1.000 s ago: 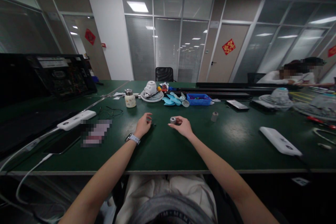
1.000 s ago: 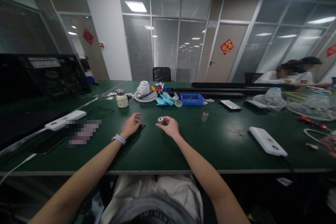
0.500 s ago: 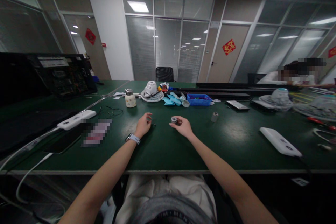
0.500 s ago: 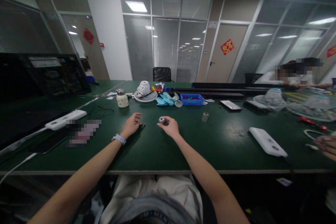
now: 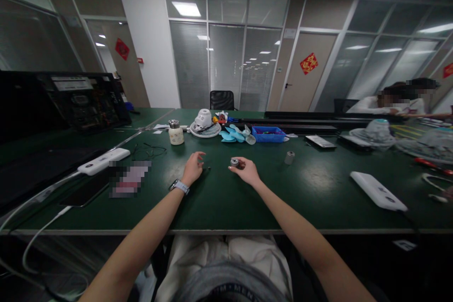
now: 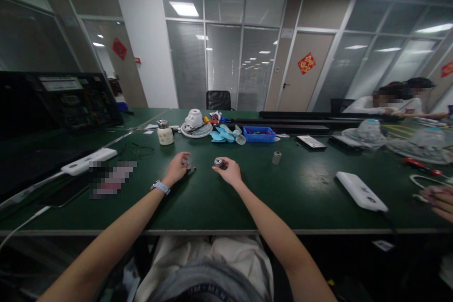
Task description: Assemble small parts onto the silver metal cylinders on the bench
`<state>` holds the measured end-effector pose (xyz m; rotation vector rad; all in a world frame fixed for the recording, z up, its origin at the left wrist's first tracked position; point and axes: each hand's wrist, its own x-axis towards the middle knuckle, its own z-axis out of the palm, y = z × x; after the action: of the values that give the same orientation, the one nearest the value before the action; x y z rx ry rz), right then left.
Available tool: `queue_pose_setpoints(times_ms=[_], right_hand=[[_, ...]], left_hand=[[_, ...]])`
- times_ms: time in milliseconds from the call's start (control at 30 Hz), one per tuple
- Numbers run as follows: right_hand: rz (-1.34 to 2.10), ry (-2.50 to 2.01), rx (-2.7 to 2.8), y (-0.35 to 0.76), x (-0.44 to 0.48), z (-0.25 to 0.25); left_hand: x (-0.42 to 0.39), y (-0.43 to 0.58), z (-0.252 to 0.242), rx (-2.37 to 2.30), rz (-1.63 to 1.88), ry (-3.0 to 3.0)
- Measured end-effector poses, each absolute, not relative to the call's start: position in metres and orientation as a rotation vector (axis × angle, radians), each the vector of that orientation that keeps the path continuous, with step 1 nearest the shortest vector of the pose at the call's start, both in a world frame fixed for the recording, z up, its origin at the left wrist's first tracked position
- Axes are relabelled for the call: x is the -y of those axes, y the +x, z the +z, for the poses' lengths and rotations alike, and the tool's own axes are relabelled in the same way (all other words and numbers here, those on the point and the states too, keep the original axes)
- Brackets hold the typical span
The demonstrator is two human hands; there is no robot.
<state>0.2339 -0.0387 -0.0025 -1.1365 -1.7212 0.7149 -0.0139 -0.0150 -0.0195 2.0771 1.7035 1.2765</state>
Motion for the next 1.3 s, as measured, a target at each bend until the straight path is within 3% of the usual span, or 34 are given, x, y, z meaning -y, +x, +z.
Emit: queue_pose_setpoints(times_ms=[133,533,767,1033,1200,1300], right_hand=[[0.671,-1.162,1.652,0.24,0.029,0.0],[-0.038,-1.584,1.453,0.399,0.03,-0.008],[0.008,-1.936,1.224,0.466,0.023,-0.029],[0.043,-1.936,1.192,0.466,0.018,-0.032],[-0.403,-1.71,1.224,0.419,0.043,-0.009],[-0.189,-1.474,1.659,0.362,0.048,0.0]], left_hand=[[0.015,-0.015,-0.02,-1.717,1.286,2.091],[0.016,-0.014,-0.021,-1.748,1.334,2.134],[0.018,-0.014,-0.02,-1.796,1.305,2.134],[0.018,-0.016,-0.019,-1.804,1.271,2.088],[0.018,-0.016,-0.019,-1.807,1.288,2.075],[0.018,-0.016,-0.019,-1.821,1.31,2.048]])
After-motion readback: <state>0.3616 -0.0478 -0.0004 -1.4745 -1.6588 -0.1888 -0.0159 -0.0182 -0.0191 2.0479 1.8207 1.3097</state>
